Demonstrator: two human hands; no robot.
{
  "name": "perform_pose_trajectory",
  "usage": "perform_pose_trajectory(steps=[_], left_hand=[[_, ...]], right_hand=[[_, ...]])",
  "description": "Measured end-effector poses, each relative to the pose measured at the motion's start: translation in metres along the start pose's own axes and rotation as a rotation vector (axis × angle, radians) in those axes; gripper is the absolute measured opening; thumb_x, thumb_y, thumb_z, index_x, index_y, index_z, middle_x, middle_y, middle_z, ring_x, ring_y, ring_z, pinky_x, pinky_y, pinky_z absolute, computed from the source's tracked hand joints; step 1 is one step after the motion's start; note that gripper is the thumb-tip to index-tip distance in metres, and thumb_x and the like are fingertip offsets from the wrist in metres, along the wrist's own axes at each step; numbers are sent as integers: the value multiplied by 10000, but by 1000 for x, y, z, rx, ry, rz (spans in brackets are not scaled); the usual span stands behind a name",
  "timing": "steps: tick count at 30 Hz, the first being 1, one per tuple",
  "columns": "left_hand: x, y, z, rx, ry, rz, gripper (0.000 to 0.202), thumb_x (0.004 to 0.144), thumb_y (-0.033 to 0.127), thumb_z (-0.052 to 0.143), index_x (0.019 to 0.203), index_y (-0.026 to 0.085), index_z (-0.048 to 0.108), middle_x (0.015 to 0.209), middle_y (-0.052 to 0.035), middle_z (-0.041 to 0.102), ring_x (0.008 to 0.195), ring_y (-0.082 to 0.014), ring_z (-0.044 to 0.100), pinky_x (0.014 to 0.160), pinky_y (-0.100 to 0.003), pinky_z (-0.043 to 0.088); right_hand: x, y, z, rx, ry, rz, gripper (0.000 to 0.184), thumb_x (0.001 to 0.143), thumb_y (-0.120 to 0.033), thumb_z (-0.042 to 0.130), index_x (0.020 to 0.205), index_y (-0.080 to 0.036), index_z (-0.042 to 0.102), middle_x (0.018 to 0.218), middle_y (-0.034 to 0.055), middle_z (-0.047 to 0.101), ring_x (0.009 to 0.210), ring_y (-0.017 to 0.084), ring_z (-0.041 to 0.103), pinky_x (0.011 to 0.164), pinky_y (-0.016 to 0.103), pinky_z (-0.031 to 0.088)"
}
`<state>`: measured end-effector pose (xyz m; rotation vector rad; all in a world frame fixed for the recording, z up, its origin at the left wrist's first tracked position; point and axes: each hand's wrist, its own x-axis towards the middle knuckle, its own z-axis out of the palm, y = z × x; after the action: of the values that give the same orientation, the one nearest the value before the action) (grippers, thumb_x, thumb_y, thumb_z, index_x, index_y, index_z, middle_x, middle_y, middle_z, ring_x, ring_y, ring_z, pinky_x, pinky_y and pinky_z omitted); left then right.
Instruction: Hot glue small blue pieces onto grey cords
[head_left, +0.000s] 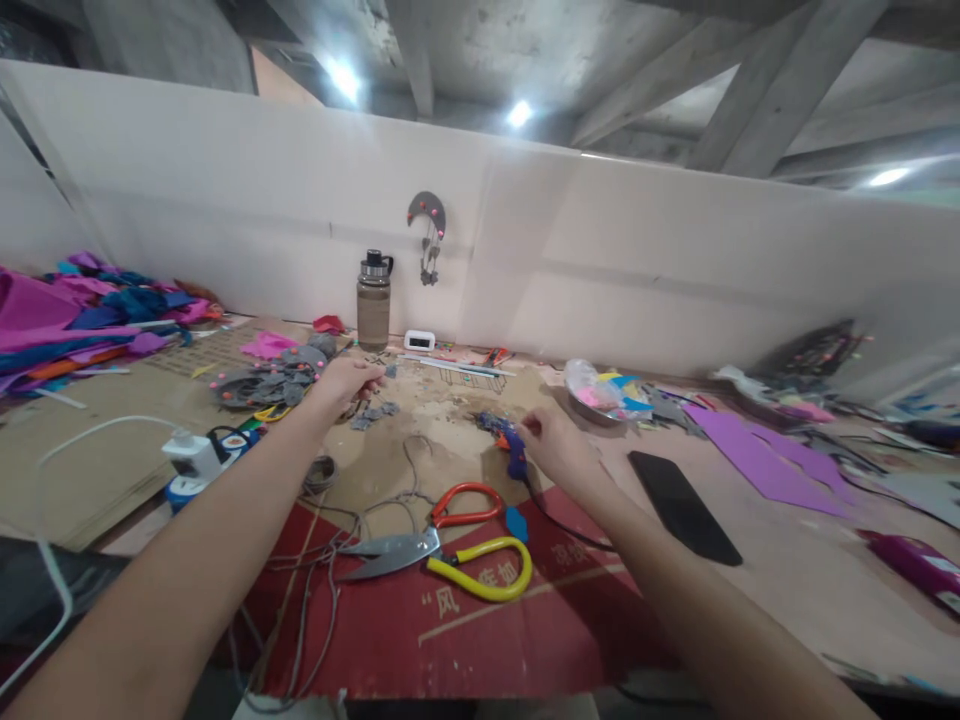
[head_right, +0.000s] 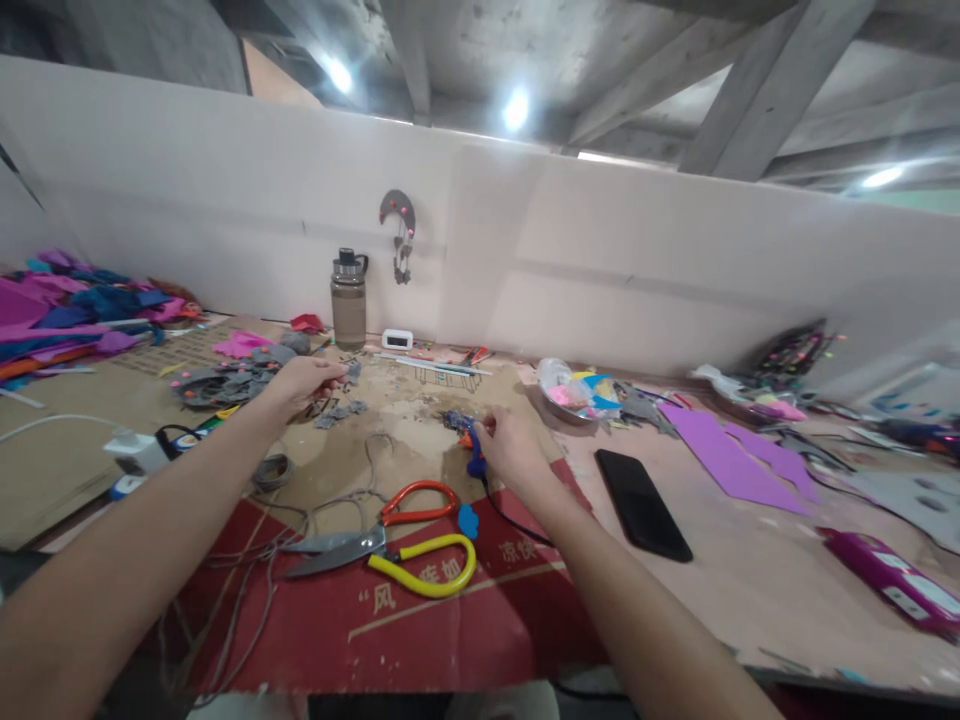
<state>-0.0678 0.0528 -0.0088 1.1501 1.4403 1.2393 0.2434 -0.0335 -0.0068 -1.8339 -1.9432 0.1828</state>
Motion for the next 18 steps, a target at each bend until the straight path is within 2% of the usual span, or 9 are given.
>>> perform_pose_trajectory(steps=[4, 9, 13, 18], left_hand=[[-2, 7, 4, -12, -25, -15, 239, 602, 242, 752, 511, 95, 588, 445, -8, 517, 346, -34, 401, 331, -134, 296], [-1, 10, 7, -58, -18, -16, 220, 607, 206, 748, 515, 100, 579, 439, -7, 524, 349, -33, 400, 345, -134, 313], [-1, 6, 6, -104, -8, 24, 195, 612, 202, 739, 542, 91, 595, 487, -19, 554, 373, -33, 416, 359, -135, 324], [-1, -3, 2, -143, -1, 50, 208, 592, 226, 744, 540, 97, 590, 498, -18, 554, 387, -40, 417, 369, -149, 322]], right_hand=[[-4, 17, 13, -75, -83, 45, 344, 825, -440, 486, 744, -143, 638, 681, 102, 657, 586, 166, 580, 526, 257, 327], [2, 20, 37, -84, -118, 40, 405, 795, -514, 506, 793, -133, 640, 723, 136, 667, 625, 199, 611, 535, 264, 363], [8, 22, 49, -86, -112, 118, 337, 753, -444, 552, 850, -132, 636, 777, 136, 671, 637, 202, 614, 526, 264, 379], [10, 20, 42, 95, -192, 226, 218, 701, -358, 574, 616, -158, 595, 591, 74, 626, 482, 153, 539, 429, 241, 327]])
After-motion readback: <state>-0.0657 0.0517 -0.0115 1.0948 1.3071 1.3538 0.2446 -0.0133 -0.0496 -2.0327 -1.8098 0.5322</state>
